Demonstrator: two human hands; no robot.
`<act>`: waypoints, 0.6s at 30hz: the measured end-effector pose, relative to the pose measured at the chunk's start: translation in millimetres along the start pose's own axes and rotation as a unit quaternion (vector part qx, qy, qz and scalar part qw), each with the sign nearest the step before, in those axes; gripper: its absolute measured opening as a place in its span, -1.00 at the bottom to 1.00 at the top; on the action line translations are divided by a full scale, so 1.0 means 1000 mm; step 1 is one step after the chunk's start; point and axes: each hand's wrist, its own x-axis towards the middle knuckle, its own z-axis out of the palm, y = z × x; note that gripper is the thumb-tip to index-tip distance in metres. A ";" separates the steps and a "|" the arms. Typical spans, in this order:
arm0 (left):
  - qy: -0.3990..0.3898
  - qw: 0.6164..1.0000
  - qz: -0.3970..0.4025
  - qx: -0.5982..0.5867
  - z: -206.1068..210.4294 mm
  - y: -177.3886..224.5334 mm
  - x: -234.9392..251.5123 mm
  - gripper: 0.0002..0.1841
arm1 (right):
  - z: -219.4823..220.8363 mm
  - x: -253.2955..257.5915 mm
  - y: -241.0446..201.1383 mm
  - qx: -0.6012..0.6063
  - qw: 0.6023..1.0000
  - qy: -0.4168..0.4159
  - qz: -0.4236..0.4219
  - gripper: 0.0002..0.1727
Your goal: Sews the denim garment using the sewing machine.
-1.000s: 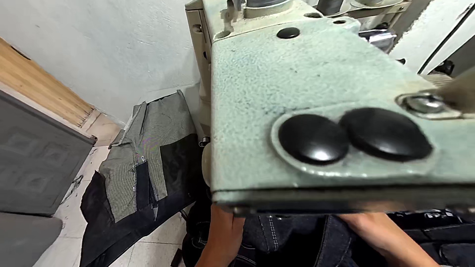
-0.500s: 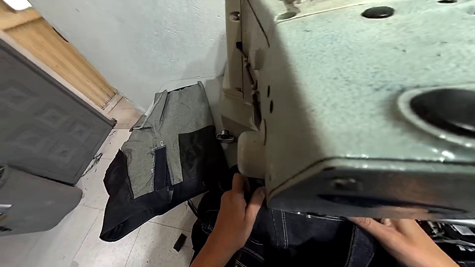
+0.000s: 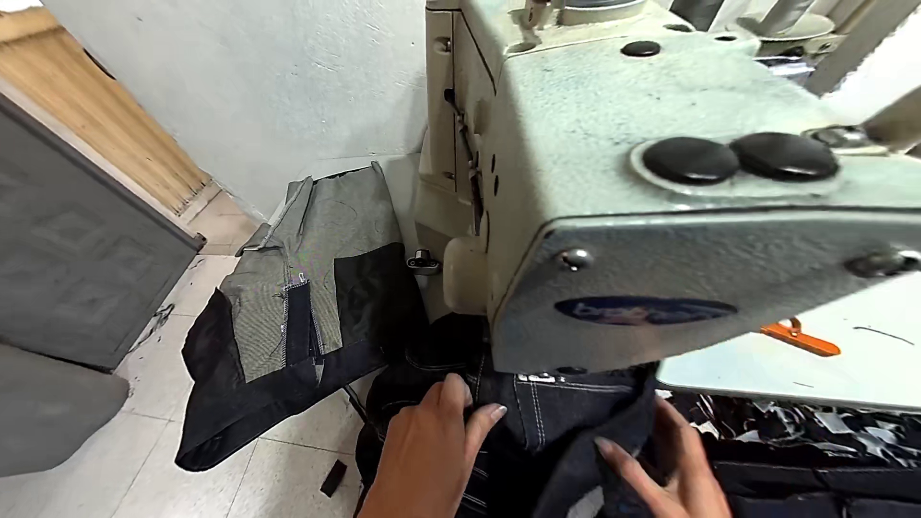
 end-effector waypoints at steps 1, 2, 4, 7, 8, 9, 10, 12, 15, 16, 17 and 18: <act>-0.026 0.999 -0.017 0.025 -0.001 0.006 0.003 -0.45 | 0.009 0.002 0.000 0.040 0.999 0.004 0.015 0.05; -0.059 0.997 -0.036 0.039 -0.002 0.011 0.008 -0.37 | 0.017 0.002 -0.004 0.078 0.997 0.002 0.026 0.09; -0.090 0.994 -0.037 0.049 0.002 0.017 0.016 -0.19 | 0.032 0.000 -0.017 0.128 0.991 -0.026 0.033 0.25; -0.145 0.988 -0.046 0.017 0.007 0.020 0.030 -0.07 | 0.042 0.009 -0.009 0.200 0.974 -0.093 0.056 -0.09; -0.130 0.991 -0.036 -0.002 0.010 0.016 0.032 -0.10 | 0.042 0.014 0.002 0.250 0.959 -0.103 0.084 -0.32; -0.095 0.995 -0.012 -0.024 0.016 0.010 0.031 -0.16 | 0.038 0.018 0.014 0.315 0.935 -0.105 0.124 -0.49; -0.069 0.996 0.008 -0.056 0.019 0.004 0.030 -0.23 | 0.029 0.023 0.028 0.355 0.916 -0.112 0.148 -0.58; -0.054 0.990 0.017 -0.129 0.021 -0.009 0.022 -0.36 | -0.010 0.040 0.051 0.306 0.933 -0.147 0.121 -0.55; -0.029 0.980 -0.036 -0.193 0.011 -0.037 0.002 -0.46 | -0.075 0.098 0.043 0.133 0.980 -0.148 0.002 -0.64; -0.006 0.978 -0.043 -0.204 0.008 -0.052 -0.003 -0.48 | -0.082 0.118 0.029 0.082 0.982 -0.165 -0.048 -0.74; 0.010 0.975 -0.056 -0.216 0.006 -0.067 -0.007 -0.49 | -0.076 0.131 0.009 0.037 0.980 -0.173 -0.086 -0.82; 0.024 0.971 -0.072 -0.227 0.005 -0.083 -0.012 -0.50 | -0.063 0.138 -0.012 0.006 0.980 -0.167 -0.106 -0.90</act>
